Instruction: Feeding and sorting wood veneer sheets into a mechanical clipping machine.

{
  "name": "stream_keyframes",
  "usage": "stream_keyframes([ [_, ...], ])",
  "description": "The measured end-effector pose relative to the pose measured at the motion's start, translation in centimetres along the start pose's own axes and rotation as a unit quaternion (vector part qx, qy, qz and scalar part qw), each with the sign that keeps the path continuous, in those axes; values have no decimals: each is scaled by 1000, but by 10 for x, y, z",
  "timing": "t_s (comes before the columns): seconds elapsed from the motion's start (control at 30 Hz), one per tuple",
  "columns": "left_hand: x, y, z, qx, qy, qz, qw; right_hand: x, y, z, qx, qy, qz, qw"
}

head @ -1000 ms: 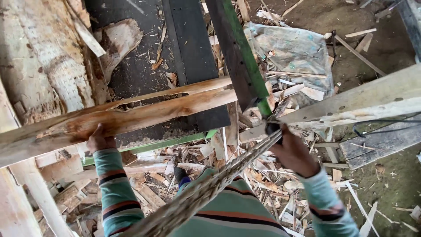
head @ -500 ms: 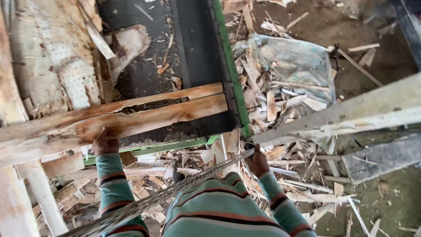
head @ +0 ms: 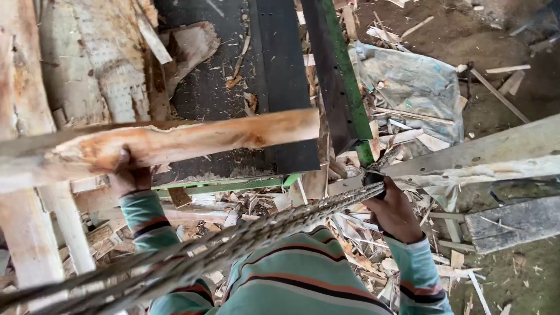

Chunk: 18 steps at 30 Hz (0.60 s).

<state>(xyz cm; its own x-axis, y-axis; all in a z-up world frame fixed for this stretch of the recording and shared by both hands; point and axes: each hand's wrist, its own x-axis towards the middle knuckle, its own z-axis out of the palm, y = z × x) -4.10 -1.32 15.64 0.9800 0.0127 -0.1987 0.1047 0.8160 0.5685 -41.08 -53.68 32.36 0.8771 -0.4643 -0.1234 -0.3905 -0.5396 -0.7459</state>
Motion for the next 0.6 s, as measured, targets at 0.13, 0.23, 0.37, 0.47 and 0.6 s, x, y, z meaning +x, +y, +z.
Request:
stream_keyframes([
  [0.13,-1,25,2,27,-26,18,999,0,-3,11,96,-24,132,986],
  [0.23,13,9,-38,6,1,-35,999,1,-4,12,49,-20,152,987],
  [0.37,17,-31,-107,-31,16,-68,997,0,1,11,11,-13,132,991],
  [0.47,9,-35,-143,-44,-4,-119,992,1,-2,9,10,-11,113,993],
  [0.6,-7,-26,-144,61,65,-83,993,-1,7,12,6,-5,116,993],
])
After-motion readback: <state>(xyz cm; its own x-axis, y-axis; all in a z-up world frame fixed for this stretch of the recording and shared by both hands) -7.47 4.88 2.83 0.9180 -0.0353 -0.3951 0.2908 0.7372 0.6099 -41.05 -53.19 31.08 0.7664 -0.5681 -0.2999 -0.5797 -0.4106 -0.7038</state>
